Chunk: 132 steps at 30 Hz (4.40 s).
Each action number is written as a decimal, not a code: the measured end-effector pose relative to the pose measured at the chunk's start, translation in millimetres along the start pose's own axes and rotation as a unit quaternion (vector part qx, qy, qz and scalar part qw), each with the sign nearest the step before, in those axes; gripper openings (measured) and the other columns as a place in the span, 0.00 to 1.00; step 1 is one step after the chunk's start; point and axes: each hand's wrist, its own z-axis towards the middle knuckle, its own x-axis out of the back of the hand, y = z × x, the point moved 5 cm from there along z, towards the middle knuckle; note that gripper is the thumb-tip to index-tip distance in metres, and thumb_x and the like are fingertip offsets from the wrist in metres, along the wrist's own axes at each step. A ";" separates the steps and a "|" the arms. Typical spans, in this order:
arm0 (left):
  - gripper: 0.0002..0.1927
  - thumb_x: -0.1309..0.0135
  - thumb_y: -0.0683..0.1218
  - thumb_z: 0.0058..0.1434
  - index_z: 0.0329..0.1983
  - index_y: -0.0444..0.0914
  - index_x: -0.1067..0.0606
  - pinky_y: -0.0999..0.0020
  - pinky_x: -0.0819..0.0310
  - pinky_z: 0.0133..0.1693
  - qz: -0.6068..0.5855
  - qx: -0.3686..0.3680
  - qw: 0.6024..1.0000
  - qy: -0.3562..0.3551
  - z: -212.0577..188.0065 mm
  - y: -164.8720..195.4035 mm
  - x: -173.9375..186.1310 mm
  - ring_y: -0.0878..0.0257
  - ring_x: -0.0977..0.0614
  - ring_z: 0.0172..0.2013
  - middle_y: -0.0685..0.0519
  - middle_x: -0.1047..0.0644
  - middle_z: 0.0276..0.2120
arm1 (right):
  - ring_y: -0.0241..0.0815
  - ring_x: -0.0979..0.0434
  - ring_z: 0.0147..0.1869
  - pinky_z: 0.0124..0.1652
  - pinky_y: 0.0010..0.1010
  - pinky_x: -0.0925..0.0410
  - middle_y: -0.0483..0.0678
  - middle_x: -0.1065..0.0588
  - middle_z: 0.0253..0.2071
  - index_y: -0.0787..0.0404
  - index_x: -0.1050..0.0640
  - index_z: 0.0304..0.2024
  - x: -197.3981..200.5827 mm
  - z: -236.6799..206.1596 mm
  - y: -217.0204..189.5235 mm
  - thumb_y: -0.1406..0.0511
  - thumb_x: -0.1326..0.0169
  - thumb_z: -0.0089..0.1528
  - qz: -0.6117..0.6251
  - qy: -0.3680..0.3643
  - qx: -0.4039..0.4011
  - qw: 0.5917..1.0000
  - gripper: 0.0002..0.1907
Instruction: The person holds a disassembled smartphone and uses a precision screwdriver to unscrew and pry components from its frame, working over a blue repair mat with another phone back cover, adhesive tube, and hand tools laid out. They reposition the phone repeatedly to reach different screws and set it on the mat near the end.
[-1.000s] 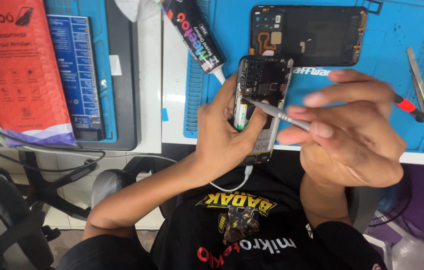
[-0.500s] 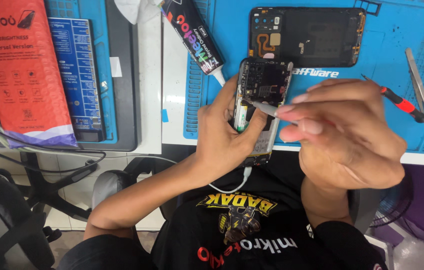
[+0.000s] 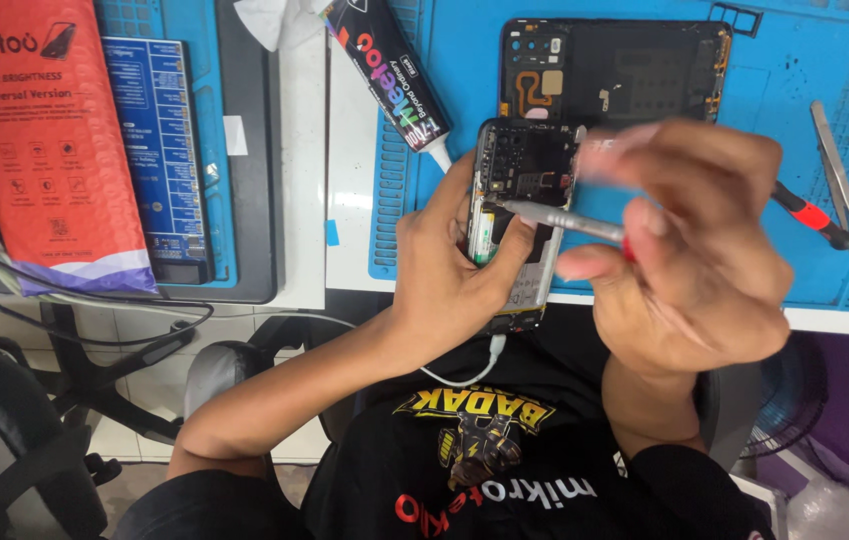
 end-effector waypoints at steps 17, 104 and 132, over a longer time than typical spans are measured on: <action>0.24 0.43 0.38 0.66 0.65 0.29 0.32 0.74 0.19 0.42 0.001 0.026 1.000 -0.009 0.0 0.5 0.0 0.71 0.13 0.42 0.48 0.15 0.41 | 0.45 0.26 0.46 0.47 0.36 0.28 0.52 0.17 0.35 0.59 0.20 0.47 -3.4 2.0 -6.3 0.71 0.37 0.60 -0.008 -0.033 -0.008 0.999 0.12; 0.06 0.45 0.41 0.74 0.50 0.34 0.25 0.74 0.35 0.33 0.017 -0.020 1.000 -0.003 -3.7 1.0 3.9 0.69 0.25 0.34 0.51 0.21 0.40 | 0.51 0.17 0.41 0.43 0.36 0.19 0.60 0.23 0.42 0.72 0.40 0.75 9.7 -41.4 94.1 0.77 0.44 0.69 0.330 0.144 -0.395 0.845 0.34; 0.03 0.45 0.39 0.74 0.48 0.33 0.24 0.74 0.34 0.31 0.047 -0.064 0.997 -0.001 -4.5 8.1 3.0 0.67 0.26 0.33 0.51 0.23 0.38 | 0.50 0.17 0.41 0.46 0.39 0.16 0.61 0.23 0.42 0.69 0.44 0.75 41.8 -54.7 49.5 0.75 0.41 0.76 0.087 0.095 -0.134 0.983 0.32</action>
